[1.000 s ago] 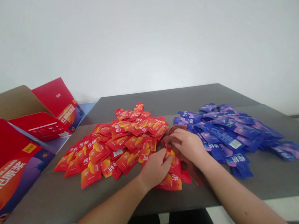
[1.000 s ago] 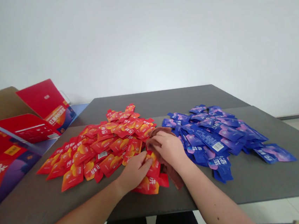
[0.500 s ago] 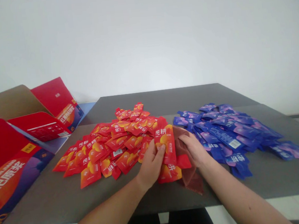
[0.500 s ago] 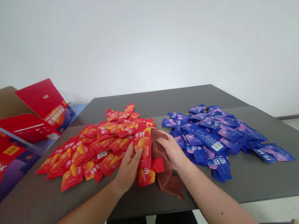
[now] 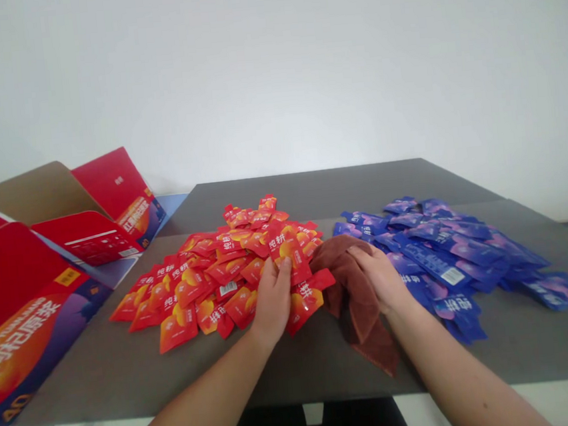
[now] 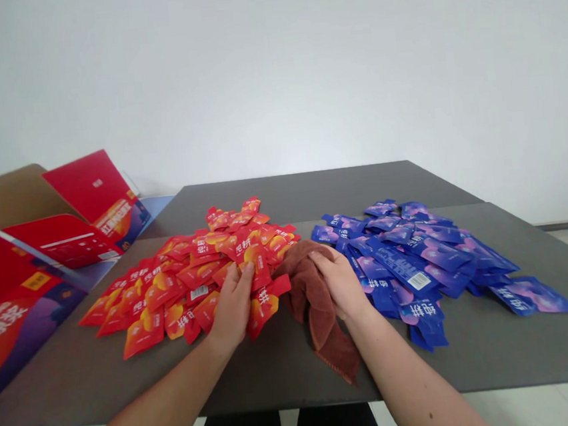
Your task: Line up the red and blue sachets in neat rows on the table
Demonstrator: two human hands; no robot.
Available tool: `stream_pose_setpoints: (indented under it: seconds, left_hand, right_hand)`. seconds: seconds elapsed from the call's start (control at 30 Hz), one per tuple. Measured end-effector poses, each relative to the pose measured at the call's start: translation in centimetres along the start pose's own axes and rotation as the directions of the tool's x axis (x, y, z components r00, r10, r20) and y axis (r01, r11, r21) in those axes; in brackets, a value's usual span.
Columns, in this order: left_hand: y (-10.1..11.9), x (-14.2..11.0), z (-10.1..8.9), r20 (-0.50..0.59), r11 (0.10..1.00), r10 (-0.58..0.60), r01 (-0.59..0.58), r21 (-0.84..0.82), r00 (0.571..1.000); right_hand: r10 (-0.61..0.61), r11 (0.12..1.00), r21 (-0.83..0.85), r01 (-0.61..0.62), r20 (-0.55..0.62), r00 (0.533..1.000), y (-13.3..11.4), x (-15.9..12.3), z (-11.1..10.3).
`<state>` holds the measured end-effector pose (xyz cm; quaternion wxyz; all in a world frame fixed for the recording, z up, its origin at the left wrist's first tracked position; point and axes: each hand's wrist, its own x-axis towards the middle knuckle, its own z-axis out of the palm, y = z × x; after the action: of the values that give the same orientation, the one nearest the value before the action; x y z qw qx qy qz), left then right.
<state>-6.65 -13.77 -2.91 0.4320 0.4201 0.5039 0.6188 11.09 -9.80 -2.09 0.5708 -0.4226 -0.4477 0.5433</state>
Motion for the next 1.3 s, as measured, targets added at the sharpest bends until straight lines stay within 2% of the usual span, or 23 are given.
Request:
stream_pose_setpoints:
  seconds: [0.1, 0.17, 0.23, 0.3, 0.43, 0.5, 0.57, 0.7, 0.87, 1.07, 1.13, 1.3]
  left_hand:
    - [0.3, 1.2, -0.5, -0.164, 0.998, -0.029, 0.018, -0.067, 0.986]
    - [0.8, 2.1, -0.8, -0.175, 0.964, -0.184, 0.143, -0.223, 0.967]
    - [1.4, 2.7, -1.0, -0.035, 0.863, -0.377, 0.338, -0.376, 0.925]
    - [1.9, 2.9, -1.1, 0.132, 0.743, -0.481, 0.483, -0.464, 0.867]
    - [2.2, 2.3, -0.8, 0.295, 0.574, -0.495, 0.563, -0.594, 0.817]
    - [2.0, 1.9, -0.6, 0.363, 0.523, -0.494, 0.603, -0.602, 0.790]
    - [1.5, 1.6, -0.3, 0.368, 0.520, -0.536, 0.640, -0.565, 0.760]
    - [0.6, 1.3, 0.2, 0.296, 0.561, -0.644, 0.699, -0.443, 0.705]
    - [0.0, 0.5, 0.0, 0.411, 0.634, -0.576, 0.704, -0.321, 0.706]
    - [0.1, 0.0, -0.1, 0.460, 0.578, -0.635, 0.777, -0.249, 0.620]
    - [0.3, 0.2, 0.1, 0.423, 0.561, -0.648, 0.773, -0.297, 0.633]
    - [0.6, 1.0, 0.6, 0.196, 0.594, -0.610, 0.606, -0.528, 0.768]
  right_hand:
    - [0.013, 1.000, 0.012, -0.013, -0.028, 1.000, 0.1, 0.1, -0.1]
    - [0.027, 0.999, 0.021, -0.027, -0.008, 1.000, 0.1, -0.1, 0.1]
    - [0.040, 0.999, 0.030, -0.041, 0.021, 0.999, 0.2, -0.2, 0.4]
    - [0.052, 0.998, 0.032, -0.054, 0.037, 0.998, 0.1, -0.4, 0.7]
    - [0.049, 0.999, 0.001, -0.049, 0.022, 0.999, 0.0, -0.5, 0.9]
    - [0.039, 0.999, -0.011, -0.039, 0.010, 0.999, 0.1, -0.4, 0.9]
    - [0.039, 0.999, -0.008, -0.039, 0.013, 0.999, 0.2, -0.4, 0.9]
    - [0.038, 0.999, -0.017, -0.038, 0.021, 0.999, 0.7, -0.2, 0.8]
    - [0.085, 0.994, 0.068, -0.085, 0.001, 0.996, 1.3, 0.1, 0.4]
    - [0.090, 0.988, 0.131, -0.079, -0.086, 0.992, 1.3, 0.4, 0.0]
    - [0.089, 0.987, 0.140, -0.074, -0.104, 0.991, 1.1, 0.4, 0.0]
    - [0.092, 0.986, 0.150, -0.075, -0.108, 0.990, 1.0, 0.4, 0.1]
